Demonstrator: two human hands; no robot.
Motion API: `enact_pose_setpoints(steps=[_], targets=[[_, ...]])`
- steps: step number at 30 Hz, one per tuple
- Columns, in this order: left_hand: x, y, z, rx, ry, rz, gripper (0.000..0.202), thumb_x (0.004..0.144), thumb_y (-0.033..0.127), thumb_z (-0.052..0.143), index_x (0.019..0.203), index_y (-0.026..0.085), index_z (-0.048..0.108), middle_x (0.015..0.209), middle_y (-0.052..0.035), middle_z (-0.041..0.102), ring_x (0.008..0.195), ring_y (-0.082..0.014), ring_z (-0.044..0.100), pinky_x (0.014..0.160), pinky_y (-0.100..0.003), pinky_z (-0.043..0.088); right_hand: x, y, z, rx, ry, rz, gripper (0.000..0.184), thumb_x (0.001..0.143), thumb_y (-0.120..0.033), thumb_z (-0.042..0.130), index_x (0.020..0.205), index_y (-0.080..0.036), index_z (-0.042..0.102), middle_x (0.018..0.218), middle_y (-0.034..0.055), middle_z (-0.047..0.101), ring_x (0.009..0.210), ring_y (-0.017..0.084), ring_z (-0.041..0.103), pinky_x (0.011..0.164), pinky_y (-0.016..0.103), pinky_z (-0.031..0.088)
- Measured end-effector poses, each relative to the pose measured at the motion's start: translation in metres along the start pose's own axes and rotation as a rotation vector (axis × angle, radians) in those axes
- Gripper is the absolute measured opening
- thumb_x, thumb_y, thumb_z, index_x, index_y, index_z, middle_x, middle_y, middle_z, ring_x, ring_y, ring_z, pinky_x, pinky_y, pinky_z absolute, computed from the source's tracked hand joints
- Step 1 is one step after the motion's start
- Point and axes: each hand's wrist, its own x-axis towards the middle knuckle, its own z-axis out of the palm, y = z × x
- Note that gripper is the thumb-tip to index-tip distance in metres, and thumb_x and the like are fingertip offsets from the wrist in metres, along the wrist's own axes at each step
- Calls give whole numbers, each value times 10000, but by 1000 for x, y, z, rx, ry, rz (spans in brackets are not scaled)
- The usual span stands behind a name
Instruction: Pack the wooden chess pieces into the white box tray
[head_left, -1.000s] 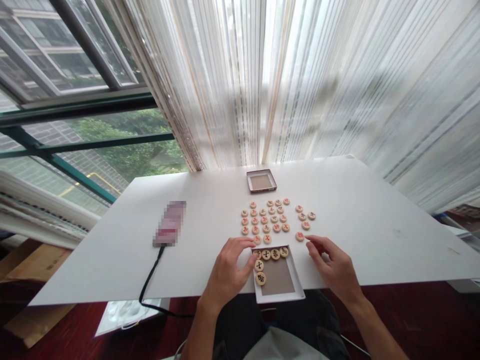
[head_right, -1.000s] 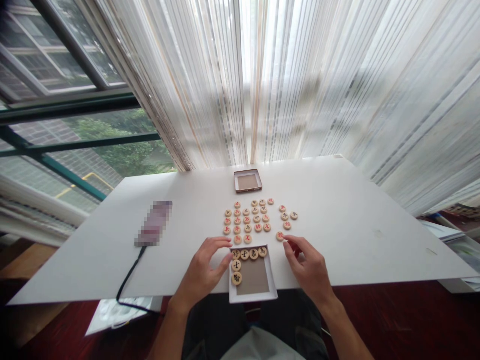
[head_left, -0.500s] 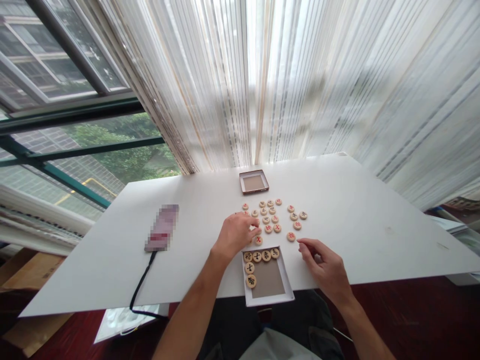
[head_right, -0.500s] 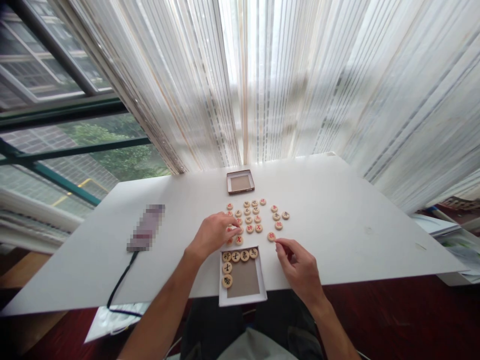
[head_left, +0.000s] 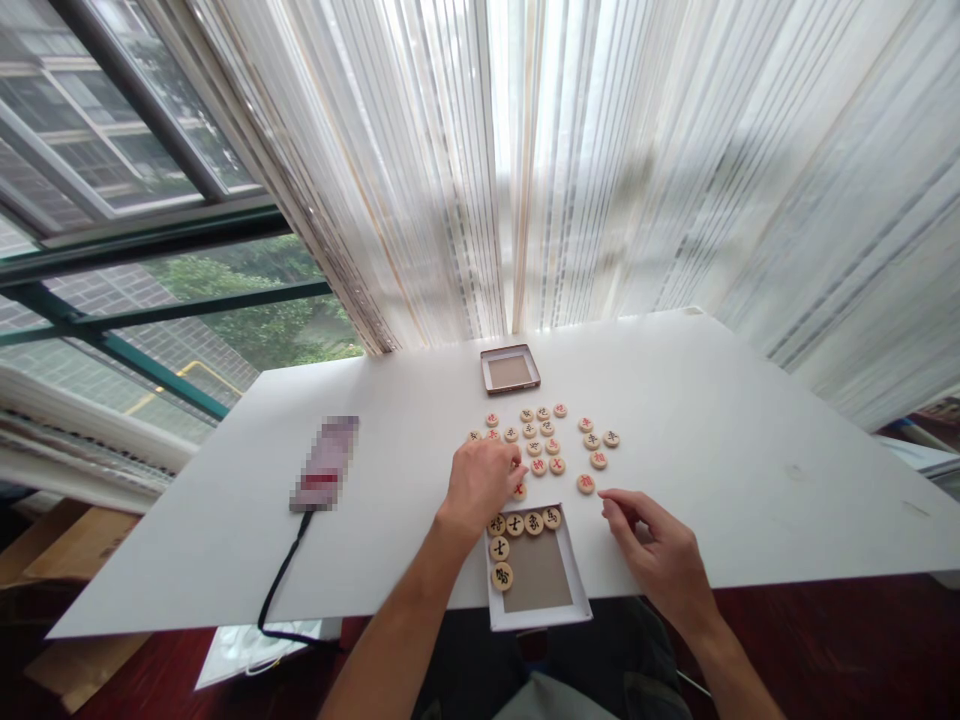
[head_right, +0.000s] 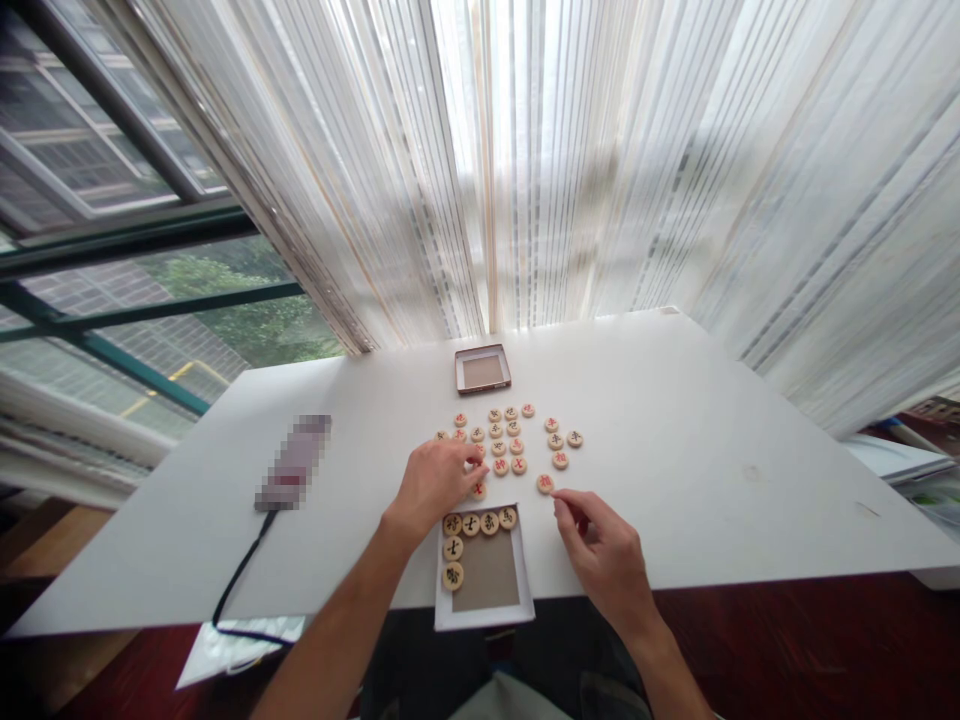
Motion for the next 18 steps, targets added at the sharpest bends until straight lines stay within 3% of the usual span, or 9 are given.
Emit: enact_pose_setpoints(steps=[13,18], targets=[[2,11,2,65,-23,-81,172,881,385,682,847,228,744,747,-59,736,776,-245,699,781,-350,498,0,1,0,33,-13,18,227,970,-396,558,1023,-223,696,861,43,718,739,201,656,693,310,532],[3,16,2,70,-45,-123,146,879,336,675,805,220,725,740,-53,735,761,-225,698,765,-328,492,0,4,0,33,-20,30,216,967,-384,568,1037,-224,695,873,39,726,757,201,673,714,306,542]])
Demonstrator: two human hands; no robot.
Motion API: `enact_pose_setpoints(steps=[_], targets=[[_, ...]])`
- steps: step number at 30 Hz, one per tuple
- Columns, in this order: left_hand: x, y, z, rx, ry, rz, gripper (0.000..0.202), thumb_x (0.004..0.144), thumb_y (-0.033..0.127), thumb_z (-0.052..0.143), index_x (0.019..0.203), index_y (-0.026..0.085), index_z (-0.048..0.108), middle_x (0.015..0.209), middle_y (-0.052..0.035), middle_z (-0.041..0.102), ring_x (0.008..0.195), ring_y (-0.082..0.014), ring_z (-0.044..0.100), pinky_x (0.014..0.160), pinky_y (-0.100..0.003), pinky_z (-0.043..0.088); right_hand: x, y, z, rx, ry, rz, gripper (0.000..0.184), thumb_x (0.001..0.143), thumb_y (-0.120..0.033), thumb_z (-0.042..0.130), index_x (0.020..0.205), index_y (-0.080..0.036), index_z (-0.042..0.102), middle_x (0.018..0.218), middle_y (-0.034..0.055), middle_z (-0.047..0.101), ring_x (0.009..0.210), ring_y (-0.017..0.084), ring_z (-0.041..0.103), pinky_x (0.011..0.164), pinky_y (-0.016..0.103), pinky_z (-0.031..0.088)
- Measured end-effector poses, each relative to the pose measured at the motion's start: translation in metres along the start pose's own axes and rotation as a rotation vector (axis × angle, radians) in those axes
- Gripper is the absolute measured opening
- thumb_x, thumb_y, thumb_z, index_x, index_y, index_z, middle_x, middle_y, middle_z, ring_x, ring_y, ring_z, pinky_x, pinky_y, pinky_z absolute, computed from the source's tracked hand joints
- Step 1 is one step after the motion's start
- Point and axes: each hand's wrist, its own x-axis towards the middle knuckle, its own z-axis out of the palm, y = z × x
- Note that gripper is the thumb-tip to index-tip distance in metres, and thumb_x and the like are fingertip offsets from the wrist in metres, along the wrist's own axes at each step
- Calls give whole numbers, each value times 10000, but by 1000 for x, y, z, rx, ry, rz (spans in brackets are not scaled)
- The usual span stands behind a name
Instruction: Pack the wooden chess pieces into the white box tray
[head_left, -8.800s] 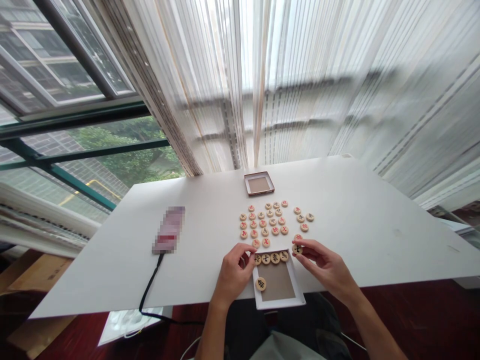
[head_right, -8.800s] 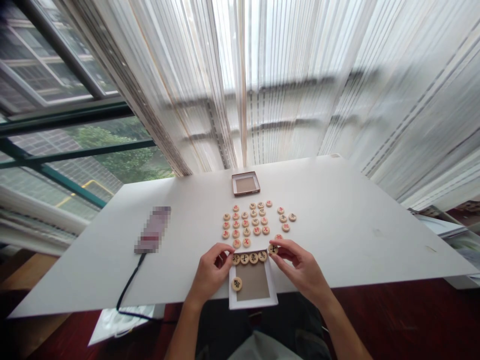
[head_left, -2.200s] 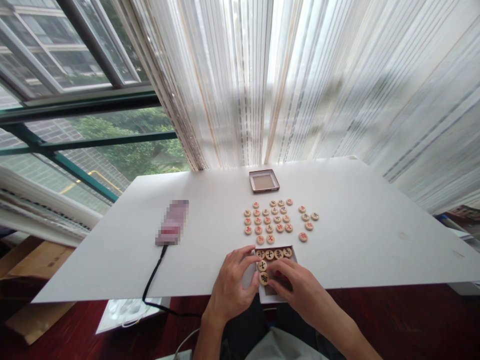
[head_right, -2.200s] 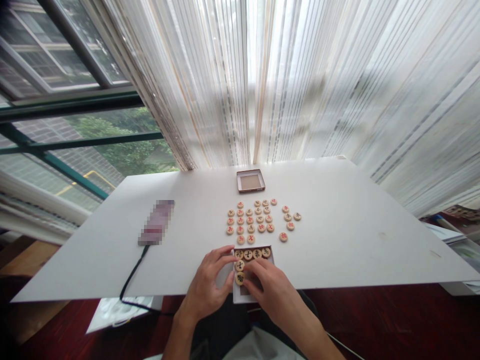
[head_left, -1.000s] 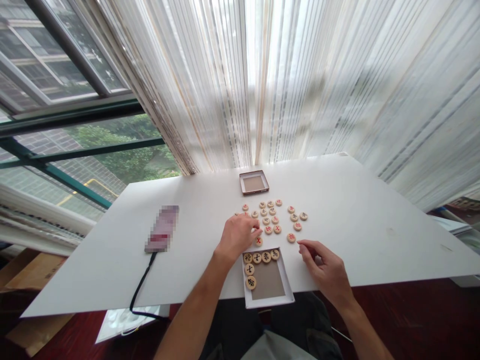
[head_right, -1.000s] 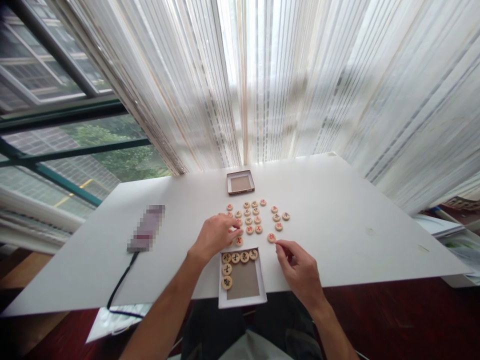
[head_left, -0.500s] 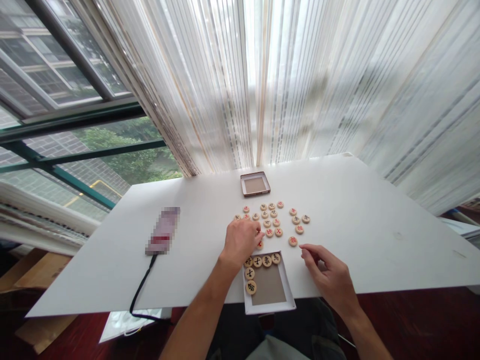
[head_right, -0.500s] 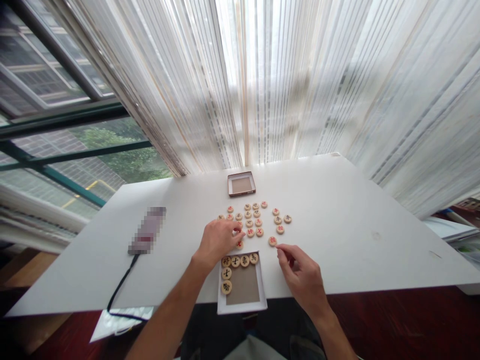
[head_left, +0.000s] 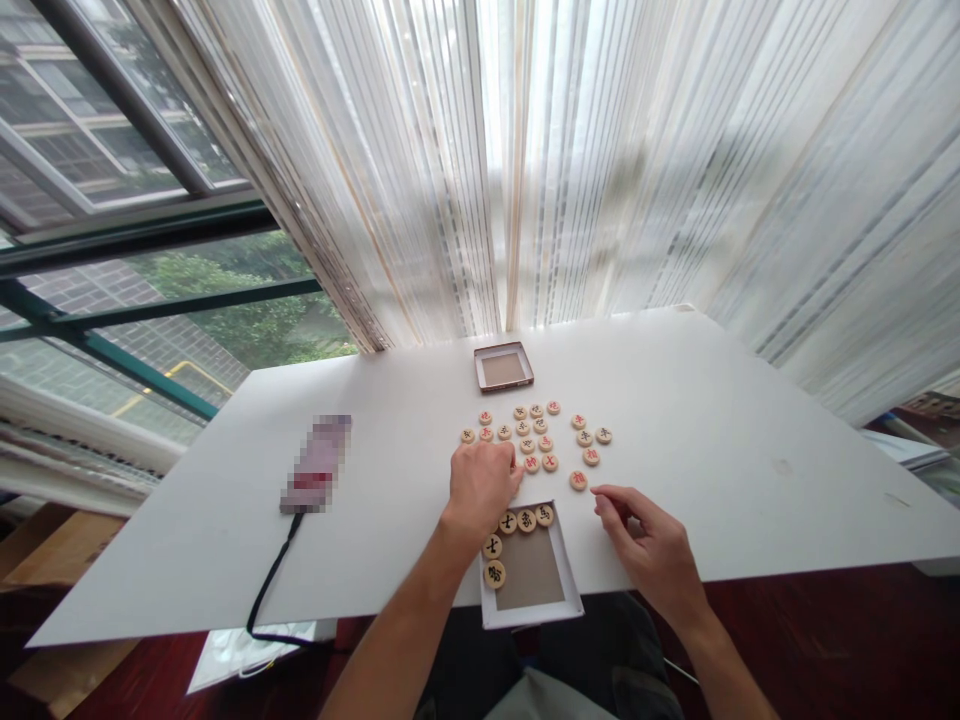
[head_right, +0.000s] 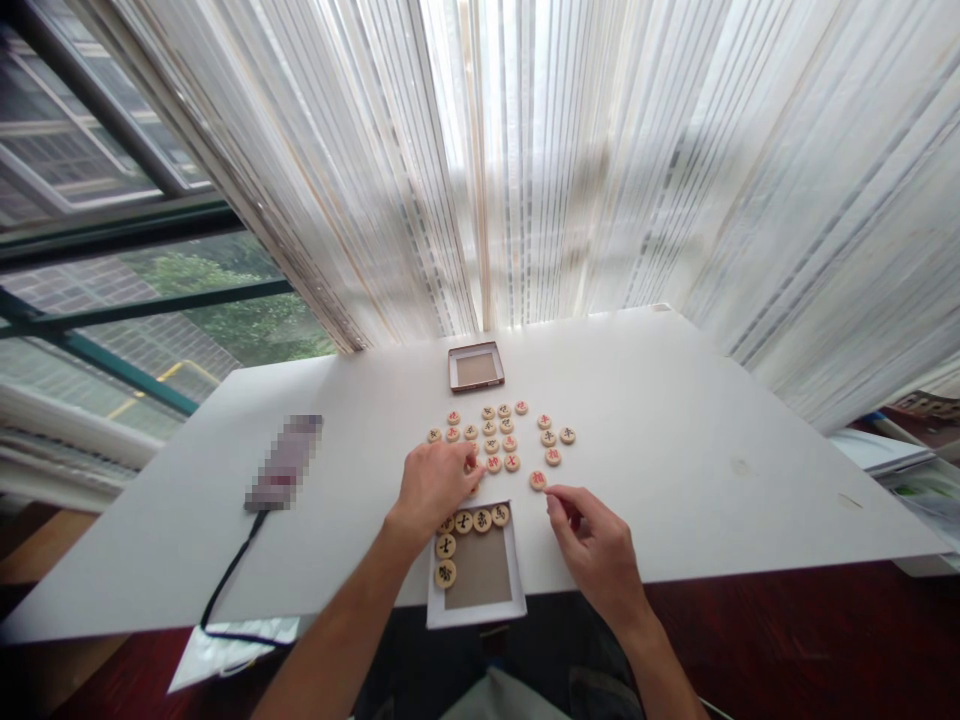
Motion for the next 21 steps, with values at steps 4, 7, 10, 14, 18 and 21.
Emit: enact_pose_setpoints(steps=[4,7,10,14,18,21], targets=[[-5,-3,-12,-23,25,-29,97,873,323,673,858,231,700,775,-40,747,754,-224,701,723,-313,494,0,0,1,-6,-6,9,221,965,-391,568,1032,-228,700,902,42,739,772,205,684,717,308,550],[-15,-9,-26,-134,87,-51,90,879,337,668,890,248,667,783,-13,743,734,-205,699,694,-293,499,0,-1,2,-21,-13,2,230,966,-395,562,1030,-228,705,912,44,745,751,205,679,685,308,549],[-27,-14,-34,-394,156,23,75,870,283,676,910,234,635,848,-3,738,772,-182,703,738,-290,537,1,-1,2,-39,-17,-5,231,965,-393,563,1033,-229,709,914,42,747,722,201,669,653,307,546],[-41,-15,-27,-741,215,99,92,856,205,678,915,204,607,959,-24,713,843,-166,708,755,-277,588,2,-3,2,-21,-32,-17,221,966,-387,569,1036,-232,710,948,46,748,772,207,677,704,314,558],[-52,-9,-15,-954,166,131,179,856,155,683,1016,206,624,1004,-18,685,828,-135,701,745,-252,613,1,-12,6,44,-54,-25,209,960,-381,588,1058,-235,702,991,54,741,845,213,687,758,318,568],[-57,-5,-10,-1026,144,191,141,861,164,697,990,204,657,1000,-24,673,863,-146,690,789,-274,620,1,-24,12,170,-130,-27,210,958,-376,601,1089,-237,687,1041,58,732,916,216,699,830,327,574]])
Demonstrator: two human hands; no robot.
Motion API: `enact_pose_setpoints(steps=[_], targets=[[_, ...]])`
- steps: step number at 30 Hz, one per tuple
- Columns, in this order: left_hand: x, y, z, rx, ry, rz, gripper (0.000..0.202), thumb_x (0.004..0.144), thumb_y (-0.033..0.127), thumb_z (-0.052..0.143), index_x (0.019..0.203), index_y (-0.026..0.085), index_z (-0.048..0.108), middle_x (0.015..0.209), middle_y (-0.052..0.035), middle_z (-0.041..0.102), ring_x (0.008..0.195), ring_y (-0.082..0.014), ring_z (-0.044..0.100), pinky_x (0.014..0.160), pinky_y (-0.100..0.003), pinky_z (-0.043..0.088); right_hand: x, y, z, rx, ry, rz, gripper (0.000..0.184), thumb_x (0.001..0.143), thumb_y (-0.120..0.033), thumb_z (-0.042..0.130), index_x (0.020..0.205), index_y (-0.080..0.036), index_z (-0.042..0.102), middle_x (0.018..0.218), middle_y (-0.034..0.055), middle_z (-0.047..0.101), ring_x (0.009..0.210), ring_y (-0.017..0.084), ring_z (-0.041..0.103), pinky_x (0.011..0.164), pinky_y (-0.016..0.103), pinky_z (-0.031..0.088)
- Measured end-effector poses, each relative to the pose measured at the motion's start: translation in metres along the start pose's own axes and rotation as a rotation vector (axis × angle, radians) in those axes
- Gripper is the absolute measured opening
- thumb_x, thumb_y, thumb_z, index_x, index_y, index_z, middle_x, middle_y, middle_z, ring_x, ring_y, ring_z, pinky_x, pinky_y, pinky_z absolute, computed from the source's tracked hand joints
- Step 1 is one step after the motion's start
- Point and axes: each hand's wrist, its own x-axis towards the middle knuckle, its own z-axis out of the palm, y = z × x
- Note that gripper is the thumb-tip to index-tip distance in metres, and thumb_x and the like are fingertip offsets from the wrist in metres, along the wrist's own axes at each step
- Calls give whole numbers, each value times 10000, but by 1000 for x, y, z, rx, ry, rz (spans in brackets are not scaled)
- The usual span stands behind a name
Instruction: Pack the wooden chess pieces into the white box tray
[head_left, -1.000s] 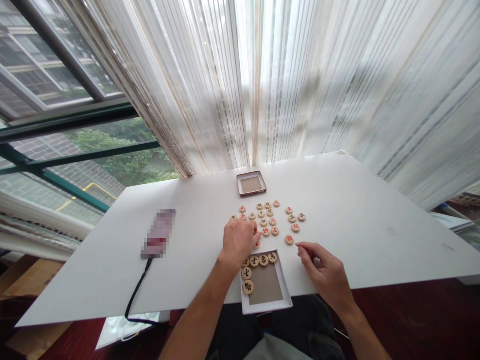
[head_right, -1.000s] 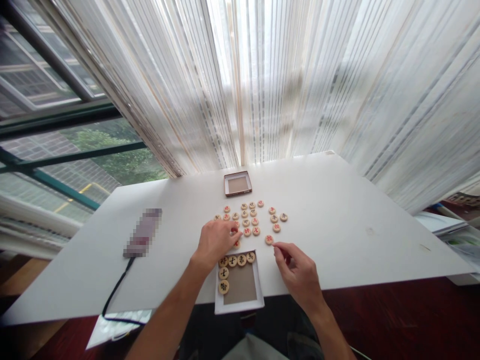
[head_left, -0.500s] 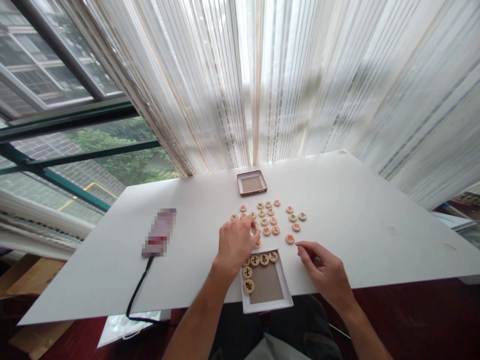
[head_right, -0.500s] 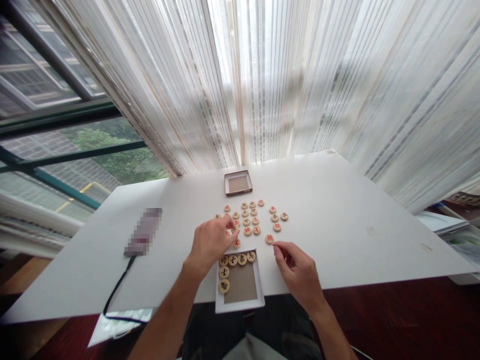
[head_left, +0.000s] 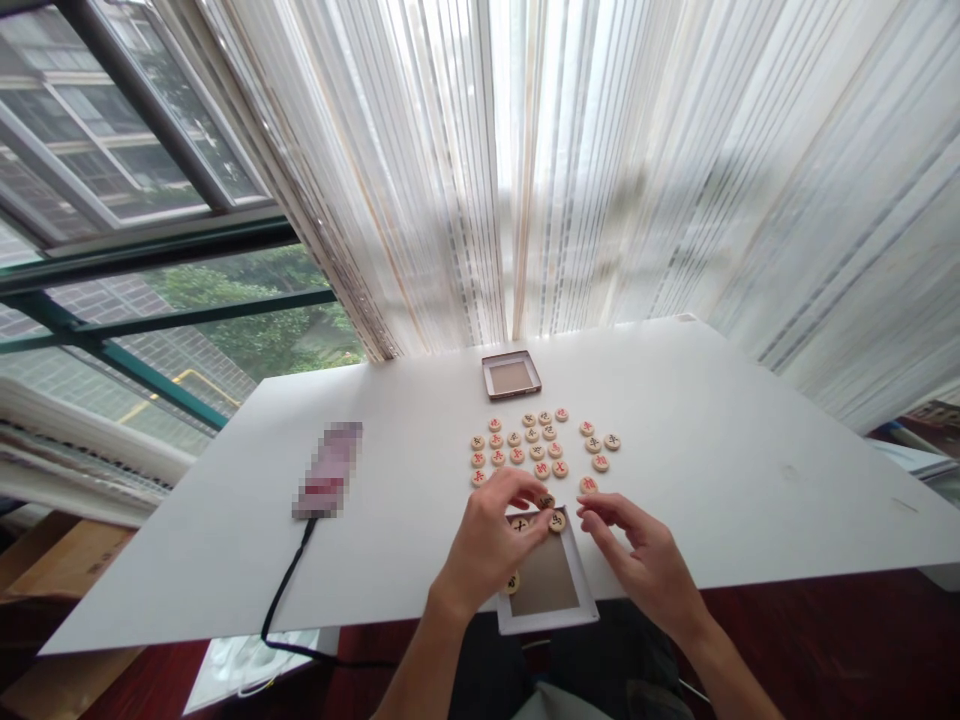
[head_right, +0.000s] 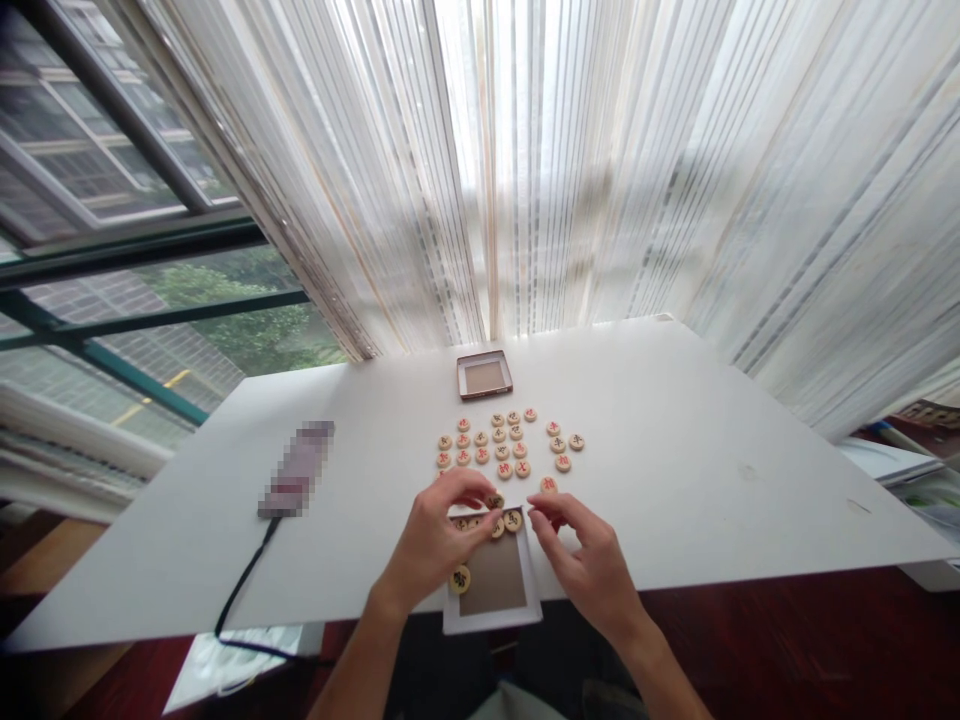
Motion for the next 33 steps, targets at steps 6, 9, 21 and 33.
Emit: enact_pose_setpoints(steps=[6,9,21,33], targets=[[-3,-3,7,-164,-6,-11,87,878,205,708,964,194,696,969,-33,683,854,-155,700,799,-288,629,9,-13,15,205,-108,14,210,947,-368,629,1094,-226,680,1061,64,724,964,216,708,872,325,585],[-5,-8,9,-209,23,-41,94,876,205,713,969,192,706,960,-34,704,852,-163,711,814,-299,630,12,-11,19,260,-112,41,205,941,-376,639,1063,-220,691,1024,59,728,943,213,716,857,317,591],[-22,-23,-4,-298,5,-127,262,912,264,674,1165,222,724,1157,-64,736,955,-206,741,874,-328,632,23,-18,32,268,-160,61,184,938,-364,651,1062,-238,702,1015,59,727,934,213,708,822,301,589],[-22,-32,-1,-252,88,-34,244,853,243,755,1096,245,754,1094,-47,756,904,-189,743,804,-287,636,19,-19,25,375,-299,106,285,913,-302,693,1194,-264,660,1139,56,715,975,209,711,886,335,596]])
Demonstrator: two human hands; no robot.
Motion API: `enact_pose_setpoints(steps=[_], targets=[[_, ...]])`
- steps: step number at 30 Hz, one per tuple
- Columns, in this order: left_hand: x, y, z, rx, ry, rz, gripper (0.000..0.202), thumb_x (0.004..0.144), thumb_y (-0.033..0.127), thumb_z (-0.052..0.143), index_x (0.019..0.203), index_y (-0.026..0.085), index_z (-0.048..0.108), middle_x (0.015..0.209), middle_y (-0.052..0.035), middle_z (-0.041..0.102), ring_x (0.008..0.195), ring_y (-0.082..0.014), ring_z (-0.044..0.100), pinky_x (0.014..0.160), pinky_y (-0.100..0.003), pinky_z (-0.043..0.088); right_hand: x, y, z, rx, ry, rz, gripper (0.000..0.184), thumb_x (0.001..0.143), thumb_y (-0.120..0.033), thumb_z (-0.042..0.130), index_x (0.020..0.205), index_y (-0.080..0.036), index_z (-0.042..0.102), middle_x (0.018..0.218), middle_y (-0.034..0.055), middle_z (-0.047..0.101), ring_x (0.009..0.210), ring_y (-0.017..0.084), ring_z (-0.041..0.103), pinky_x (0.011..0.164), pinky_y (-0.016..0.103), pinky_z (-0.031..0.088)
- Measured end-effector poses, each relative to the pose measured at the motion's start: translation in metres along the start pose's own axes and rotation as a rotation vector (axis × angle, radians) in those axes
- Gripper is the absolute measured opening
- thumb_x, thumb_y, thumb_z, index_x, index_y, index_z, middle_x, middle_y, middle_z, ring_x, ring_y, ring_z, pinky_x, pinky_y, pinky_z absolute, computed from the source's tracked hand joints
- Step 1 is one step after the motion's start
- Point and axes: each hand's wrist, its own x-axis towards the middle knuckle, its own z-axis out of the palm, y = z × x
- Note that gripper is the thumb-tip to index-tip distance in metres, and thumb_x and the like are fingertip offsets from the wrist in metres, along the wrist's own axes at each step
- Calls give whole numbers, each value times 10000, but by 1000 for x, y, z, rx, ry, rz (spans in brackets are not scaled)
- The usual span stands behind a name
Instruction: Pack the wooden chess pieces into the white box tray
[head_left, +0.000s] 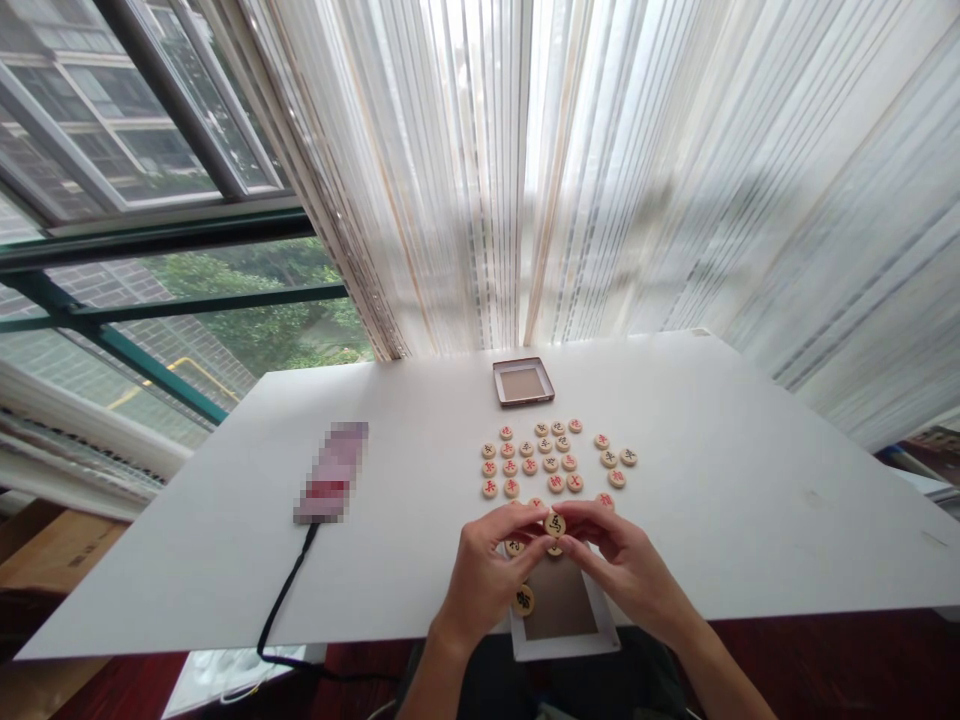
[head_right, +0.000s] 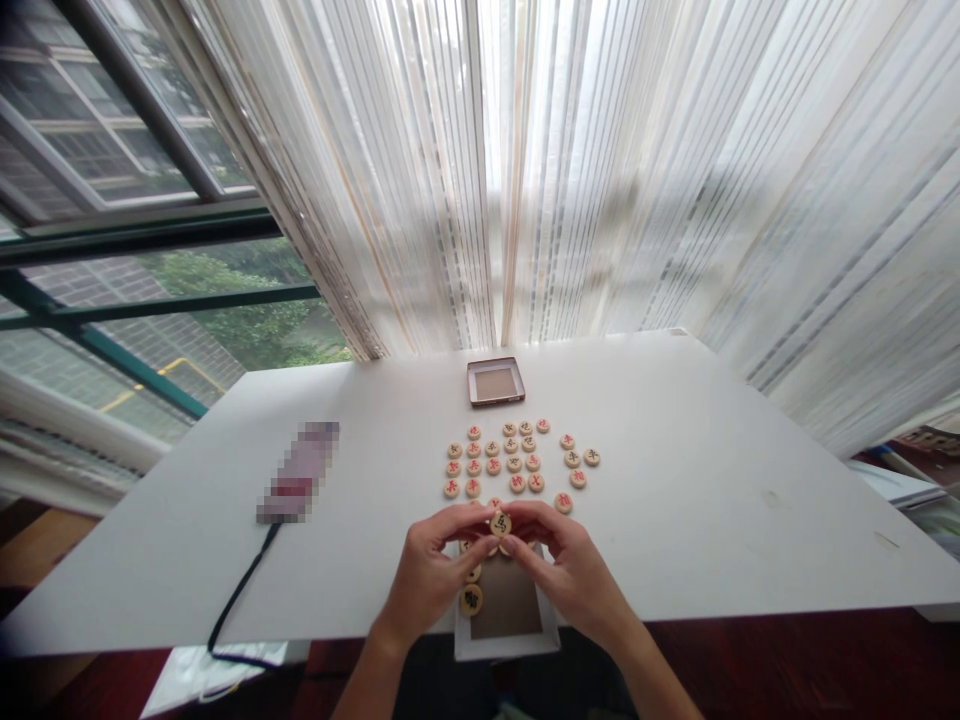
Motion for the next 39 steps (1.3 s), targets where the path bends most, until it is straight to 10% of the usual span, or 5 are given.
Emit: enact_pose_setpoints(steps=[13,19,26,39], targets=[[-21,-5,-35,353,-58,67,270,877,241,715,1142,280,682,1180,-58,672,1123,-218,638,953,-369,563,-11,25,-16,88,113,62,282,883,-332,730,1140,-230,677,1060,64,743,985,219,730,938,340,597],[-56,-6,-54,534,-190,-53,697,692,350,872,1315,321,560,1433,-82,509,1316,-296,506,1117,-472,450,-16,33,-28,79,209,34,288,846,-357,763,1095,-222,711,1054,77,747,980,236,734,919,346,613],[-63,-10,-52,650,-285,-23,951,581,586,881,1407,330,483,1528,-107,417,1391,-367,403,1149,-556,379,-11,31,-27,38,276,32,391,737,-450,835,1032,-210,744,1074,99,757,967,256,734,878,348,628],[-49,-6,-42,646,-255,39,903,568,557,897,1362,314,544,1483,-113,486,1356,-359,457,1120,-546,423,-13,25,-26,99,261,67,455,758,-482,816,1111,-206,741,1007,95,776,879,254,757,852,388,644]])
